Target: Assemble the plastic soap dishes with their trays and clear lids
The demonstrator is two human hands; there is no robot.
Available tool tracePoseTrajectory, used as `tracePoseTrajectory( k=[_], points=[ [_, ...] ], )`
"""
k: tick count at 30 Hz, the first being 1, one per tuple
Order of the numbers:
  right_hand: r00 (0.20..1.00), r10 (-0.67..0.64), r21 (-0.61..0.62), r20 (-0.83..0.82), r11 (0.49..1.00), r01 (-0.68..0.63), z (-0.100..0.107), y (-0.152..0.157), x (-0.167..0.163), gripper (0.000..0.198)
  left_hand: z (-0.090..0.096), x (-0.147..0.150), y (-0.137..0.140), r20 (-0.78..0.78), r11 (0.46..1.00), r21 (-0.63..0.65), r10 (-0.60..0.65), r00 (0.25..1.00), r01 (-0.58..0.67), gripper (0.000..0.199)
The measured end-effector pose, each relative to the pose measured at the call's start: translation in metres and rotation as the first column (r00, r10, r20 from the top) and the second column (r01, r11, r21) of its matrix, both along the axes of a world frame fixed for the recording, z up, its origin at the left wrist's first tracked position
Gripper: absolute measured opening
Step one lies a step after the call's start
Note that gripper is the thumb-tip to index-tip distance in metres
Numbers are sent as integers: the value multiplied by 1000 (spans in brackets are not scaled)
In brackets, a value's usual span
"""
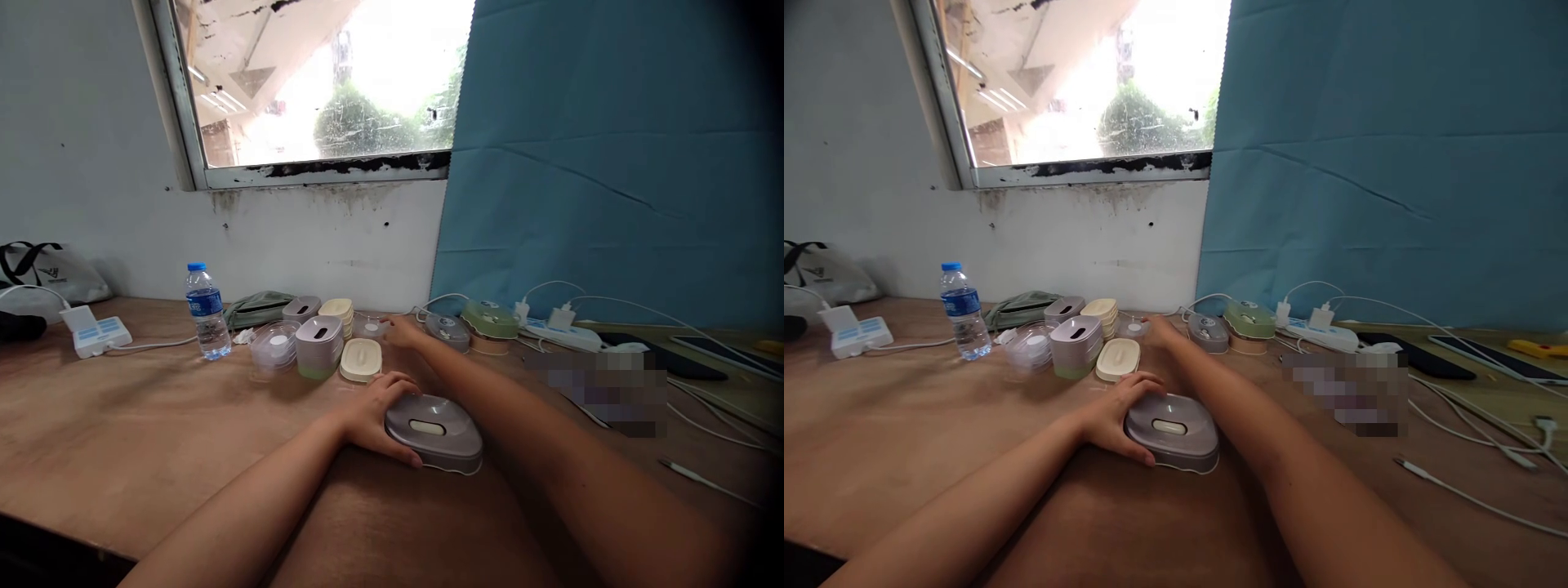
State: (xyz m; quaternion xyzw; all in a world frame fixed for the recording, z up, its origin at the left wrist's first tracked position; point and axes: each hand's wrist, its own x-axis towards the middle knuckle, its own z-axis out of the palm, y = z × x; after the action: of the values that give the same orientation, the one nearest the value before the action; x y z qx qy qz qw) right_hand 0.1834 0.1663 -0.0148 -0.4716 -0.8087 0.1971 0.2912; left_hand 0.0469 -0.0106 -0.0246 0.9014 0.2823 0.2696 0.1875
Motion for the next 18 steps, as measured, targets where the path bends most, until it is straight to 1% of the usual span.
tracePoseTrajectory(
  k=[3, 5, 8, 10, 11, 12, 13, 14, 15, 16, 18],
  points=[
    [1000, -20, 69, -6, 997, 21, 8, -14, 13, 23, -2, -3, 1, -36, 985, -164, 36, 999, -42, 91],
    [1000, 27, 86, -8, 996, -26, 13, -31, 24, 20, -3, -3, 2, -20, 972, -231, 47, 999, -50, 89],
    [984, 180, 47, 10, 982, -181, 22, -65, 42, 18, -3, -3, 3, 49, 965, -253, 86, 995, -71, 83],
    [953, 301, -11, 30, 953, -301, 27, -90, 56, 22, -4, -3, 4, 88, 963, -256, 109, 990, -83, 80],
    [926, 375, -54, 33, 926, -373, 29, -103, 63, 27, -4, -3, 5, 106, 963, -255, 113, 988, -82, 79],
    [875, 484, -133, 12, 868, -479, 29, -114, 70, 38, -5, -2, 6, 126, 964, -254, 113, 986, -78, 77],
    [836, 549, -169, -3, 824, -541, 28, -125, 77, 52, -6, -3, 6, 146, 965, -254, 111, 983, -71, 76],
    [808, 589, -178, 14, 796, -578, 26, -135, 82, 68, -7, -3, 7, 161, 965, -254, 109, 981, -65, 75],
    [798, 601, -164, 35, 791, -589, 22, -143, 87, 81, -7, -3, 7, 168, 965, -253, 108, 980, -63, 75],
    [800, 597, -133, 50, 798, -587, 18, -149, 91, 90, -7, -2, 7, 165, 966, -250, 107, 980, -63, 75],
    [834, 550, -70, 38, 834, -547, 6, -157, 96, 94, -7, -2, 6, 136, 969, -238, 102, 986, -67, 76]
  ],
)
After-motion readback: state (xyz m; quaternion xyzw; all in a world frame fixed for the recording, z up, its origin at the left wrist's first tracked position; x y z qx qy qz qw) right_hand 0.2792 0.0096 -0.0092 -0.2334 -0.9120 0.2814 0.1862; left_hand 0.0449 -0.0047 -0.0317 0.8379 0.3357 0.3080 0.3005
